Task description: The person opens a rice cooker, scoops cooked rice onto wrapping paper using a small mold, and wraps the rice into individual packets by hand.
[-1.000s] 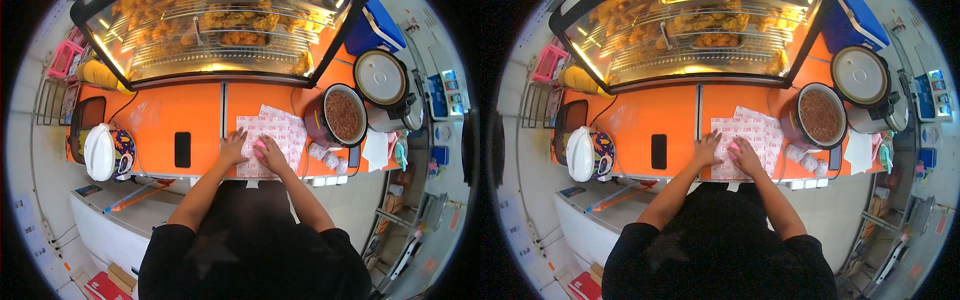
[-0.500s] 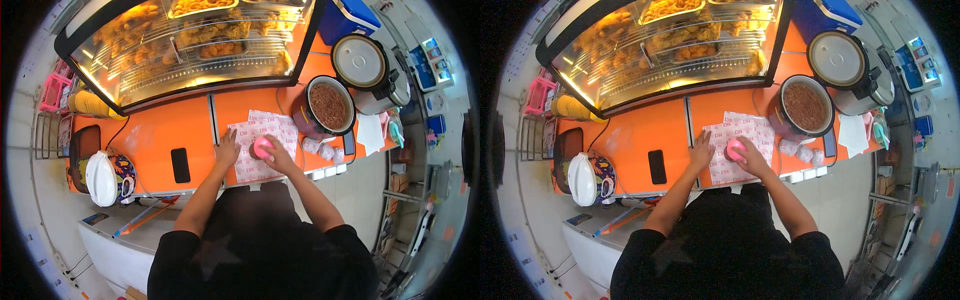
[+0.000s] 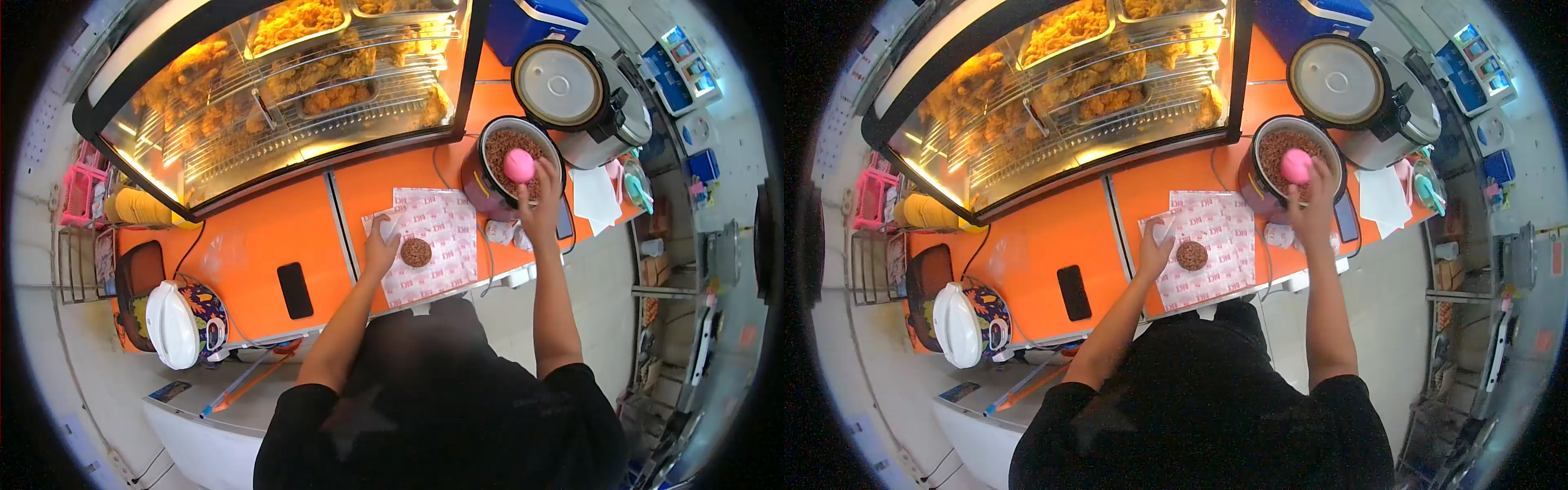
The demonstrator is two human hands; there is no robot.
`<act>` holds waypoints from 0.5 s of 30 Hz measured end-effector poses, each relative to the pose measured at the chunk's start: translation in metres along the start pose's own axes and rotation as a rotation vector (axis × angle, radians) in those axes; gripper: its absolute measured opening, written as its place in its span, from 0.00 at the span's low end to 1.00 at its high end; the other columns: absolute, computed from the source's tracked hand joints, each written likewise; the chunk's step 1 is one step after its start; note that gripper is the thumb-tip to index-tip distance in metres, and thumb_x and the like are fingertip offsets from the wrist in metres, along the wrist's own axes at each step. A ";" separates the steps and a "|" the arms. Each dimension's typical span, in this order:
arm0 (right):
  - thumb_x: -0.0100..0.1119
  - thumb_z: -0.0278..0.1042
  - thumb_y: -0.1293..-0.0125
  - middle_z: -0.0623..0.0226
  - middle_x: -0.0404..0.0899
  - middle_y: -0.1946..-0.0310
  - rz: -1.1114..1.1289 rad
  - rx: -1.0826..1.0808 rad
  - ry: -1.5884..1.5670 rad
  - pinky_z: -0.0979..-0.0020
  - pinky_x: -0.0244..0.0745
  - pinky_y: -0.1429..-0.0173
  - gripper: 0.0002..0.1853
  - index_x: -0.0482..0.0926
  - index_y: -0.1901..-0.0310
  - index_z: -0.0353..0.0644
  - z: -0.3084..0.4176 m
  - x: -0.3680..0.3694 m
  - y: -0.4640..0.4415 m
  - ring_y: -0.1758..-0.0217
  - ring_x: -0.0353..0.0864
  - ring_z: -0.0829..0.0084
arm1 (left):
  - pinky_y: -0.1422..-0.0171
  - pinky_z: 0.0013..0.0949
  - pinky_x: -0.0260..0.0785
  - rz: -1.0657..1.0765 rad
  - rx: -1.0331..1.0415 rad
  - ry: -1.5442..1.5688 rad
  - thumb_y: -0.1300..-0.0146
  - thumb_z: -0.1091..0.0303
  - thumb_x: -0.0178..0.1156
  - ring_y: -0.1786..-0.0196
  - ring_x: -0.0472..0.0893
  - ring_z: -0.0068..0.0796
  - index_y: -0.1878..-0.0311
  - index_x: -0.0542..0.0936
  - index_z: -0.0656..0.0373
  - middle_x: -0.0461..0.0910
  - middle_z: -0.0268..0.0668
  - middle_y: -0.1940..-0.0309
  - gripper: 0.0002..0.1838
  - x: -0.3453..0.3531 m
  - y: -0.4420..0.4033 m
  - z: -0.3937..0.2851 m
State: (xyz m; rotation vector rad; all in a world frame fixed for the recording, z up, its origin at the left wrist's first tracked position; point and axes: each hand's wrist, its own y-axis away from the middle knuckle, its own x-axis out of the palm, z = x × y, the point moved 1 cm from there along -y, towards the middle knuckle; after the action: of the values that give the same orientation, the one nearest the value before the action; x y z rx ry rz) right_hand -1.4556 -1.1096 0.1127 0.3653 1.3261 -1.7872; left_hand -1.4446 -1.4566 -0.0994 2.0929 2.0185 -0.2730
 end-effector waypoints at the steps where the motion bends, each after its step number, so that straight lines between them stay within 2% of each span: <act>1: 0.68 0.29 0.37 0.50 0.70 0.31 0.073 -0.013 -0.060 0.50 0.64 0.24 0.30 0.74 0.33 0.39 0.012 0.004 0.007 0.27 0.69 0.46 | 0.32 0.45 0.71 -0.069 0.010 0.097 0.42 0.73 0.69 0.37 0.79 0.55 0.36 0.73 0.51 0.81 0.44 0.42 0.30 0.004 -0.004 -0.006; 3: 0.66 0.28 0.37 0.51 0.73 0.34 0.226 -0.054 -0.172 0.51 0.65 0.25 0.25 0.76 0.37 0.40 0.040 0.021 0.024 0.29 0.71 0.47 | 0.33 0.40 0.72 -0.204 0.030 0.292 0.44 0.74 0.69 0.37 0.80 0.52 0.40 0.75 0.54 0.82 0.46 0.46 0.27 0.007 -0.011 -0.014; 6: 0.65 0.29 0.38 0.51 0.74 0.35 0.439 -0.126 -0.279 0.50 0.67 0.26 0.25 0.76 0.38 0.41 0.077 0.054 0.052 0.31 0.73 0.47 | 0.38 0.43 0.73 0.116 0.114 0.035 0.45 0.76 0.68 0.39 0.81 0.48 0.46 0.80 0.57 0.82 0.46 0.48 0.21 -0.013 -0.008 0.018; 9: 0.65 0.32 0.37 0.51 0.72 0.30 0.564 -0.163 -0.314 0.46 0.61 0.21 0.27 0.75 0.35 0.41 0.104 0.089 0.086 0.25 0.69 0.49 | 0.43 0.46 0.73 0.461 0.277 -0.409 0.47 0.76 0.69 0.41 0.81 0.48 0.48 0.83 0.57 0.82 0.43 0.48 0.21 -0.046 0.013 -0.004; 12: 0.63 0.36 0.35 0.51 0.69 0.26 0.746 -0.298 -0.125 0.47 0.55 0.17 0.30 0.73 0.31 0.39 0.122 0.110 0.114 0.20 0.64 0.52 | 0.46 0.47 0.72 0.401 0.463 -0.659 0.48 0.72 0.72 0.43 0.82 0.46 0.47 0.83 0.55 0.83 0.39 0.47 0.22 -0.050 0.036 -0.012; 15: 0.63 0.39 0.33 0.51 0.66 0.24 0.833 -0.312 -0.071 0.48 0.53 0.16 0.32 0.72 0.29 0.39 0.119 0.132 0.152 0.18 0.61 0.53 | 0.35 0.46 0.69 0.179 0.488 -0.543 0.49 0.73 0.73 0.38 0.79 0.45 0.50 0.82 0.56 0.82 0.38 0.46 0.21 -0.047 0.045 -0.026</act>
State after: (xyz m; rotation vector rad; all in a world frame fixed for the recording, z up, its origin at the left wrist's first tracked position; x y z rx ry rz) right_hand -1.3874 -1.2862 -0.0248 0.5684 1.1367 -0.8811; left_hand -1.4016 -1.4950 -0.0594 2.1126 1.5327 -1.2515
